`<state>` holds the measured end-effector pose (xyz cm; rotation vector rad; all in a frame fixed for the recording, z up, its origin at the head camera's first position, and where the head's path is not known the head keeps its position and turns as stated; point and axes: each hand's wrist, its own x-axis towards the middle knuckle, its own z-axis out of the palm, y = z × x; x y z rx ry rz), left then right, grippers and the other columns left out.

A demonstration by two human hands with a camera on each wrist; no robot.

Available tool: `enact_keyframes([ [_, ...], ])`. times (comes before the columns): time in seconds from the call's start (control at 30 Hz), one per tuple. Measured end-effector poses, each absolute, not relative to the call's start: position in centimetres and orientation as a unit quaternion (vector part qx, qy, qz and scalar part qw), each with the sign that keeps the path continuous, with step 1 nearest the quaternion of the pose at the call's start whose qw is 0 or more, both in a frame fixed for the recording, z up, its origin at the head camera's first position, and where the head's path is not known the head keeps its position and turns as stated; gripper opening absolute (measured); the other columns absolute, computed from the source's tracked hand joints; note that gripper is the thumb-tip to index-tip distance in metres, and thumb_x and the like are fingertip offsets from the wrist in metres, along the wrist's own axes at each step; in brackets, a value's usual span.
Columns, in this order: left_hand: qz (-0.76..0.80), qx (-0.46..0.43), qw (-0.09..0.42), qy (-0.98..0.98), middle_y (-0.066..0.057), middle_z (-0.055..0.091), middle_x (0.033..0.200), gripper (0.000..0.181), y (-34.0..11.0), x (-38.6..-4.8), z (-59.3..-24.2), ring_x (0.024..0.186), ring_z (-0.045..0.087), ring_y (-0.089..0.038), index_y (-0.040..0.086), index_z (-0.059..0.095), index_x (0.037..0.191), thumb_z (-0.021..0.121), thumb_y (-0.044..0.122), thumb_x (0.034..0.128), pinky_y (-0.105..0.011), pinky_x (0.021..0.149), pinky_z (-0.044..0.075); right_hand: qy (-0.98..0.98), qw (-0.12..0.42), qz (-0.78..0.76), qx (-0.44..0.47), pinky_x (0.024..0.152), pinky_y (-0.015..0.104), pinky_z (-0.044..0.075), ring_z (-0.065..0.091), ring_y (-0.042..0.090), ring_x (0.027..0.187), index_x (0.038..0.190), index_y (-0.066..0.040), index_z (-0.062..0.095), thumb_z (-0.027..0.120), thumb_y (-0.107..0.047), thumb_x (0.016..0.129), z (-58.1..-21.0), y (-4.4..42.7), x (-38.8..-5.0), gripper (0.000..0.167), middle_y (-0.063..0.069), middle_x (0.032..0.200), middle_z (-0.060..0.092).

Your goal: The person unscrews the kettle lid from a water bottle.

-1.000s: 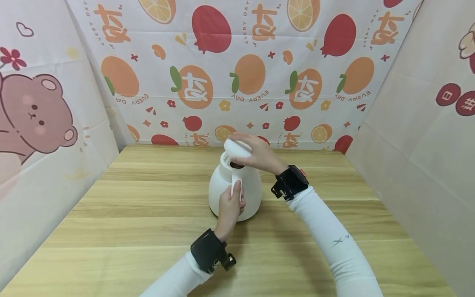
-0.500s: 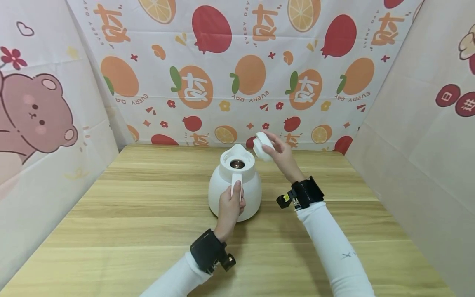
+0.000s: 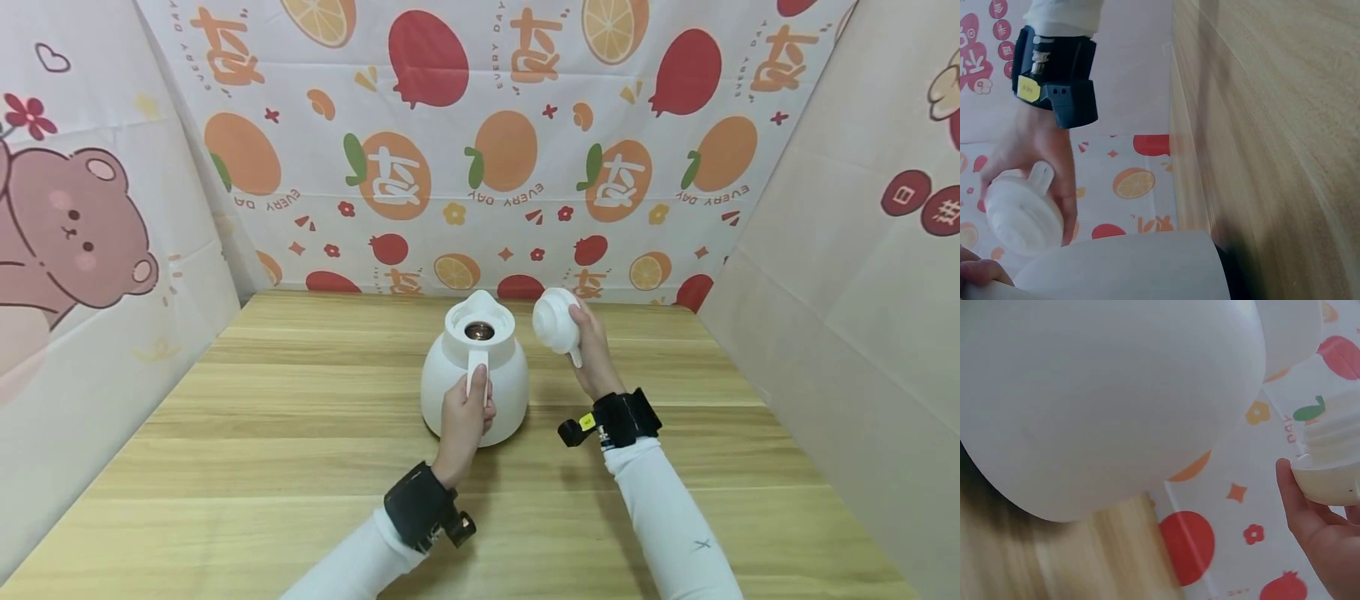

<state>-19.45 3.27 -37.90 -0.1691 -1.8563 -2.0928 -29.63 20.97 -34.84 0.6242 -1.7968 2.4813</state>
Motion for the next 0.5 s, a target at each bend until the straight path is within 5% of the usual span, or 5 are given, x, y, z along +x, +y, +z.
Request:
enact_keyframes([
  [0.37, -0.744, -0.062, 0.168, -0.644, 0.001, 0.042, 0.050, 0.041, 3.3, -19.5, -38.0, 0.042, 0.039, -0.008, 0.004, 0.046, 0.070, 0.043, 0.033, 0.0986, -0.018, 0.041, 0.032, -0.438, -0.093, 0.876, 0.181, 0.101, 0.052, 0.022, 0.045, 0.024, 0.115, 0.141, -0.019, 0.021, 0.024, -0.048, 0.098, -36.6, 21.8, -29.0, 0.052, 0.010, 0.132, 0.032],
  [0.5, -0.745, -0.063, 0.169, -0.642, 0.001, 0.042, 0.050, 0.041, 3.3, -19.6, -38.0, 0.041, 0.039, -0.007, 0.003, 0.047, 0.070, 0.043, 0.033, 0.0987, -0.019, 0.041, 0.032, -0.393, -0.120, 0.896, 0.168, 0.100, 0.049, 0.026, 0.045, 0.028, 0.116, 0.140, -0.018, 0.017, 0.027, -0.051, 0.096, -37.2, 22.2, -28.8, 0.056, 0.012, 0.131, 0.030],
])
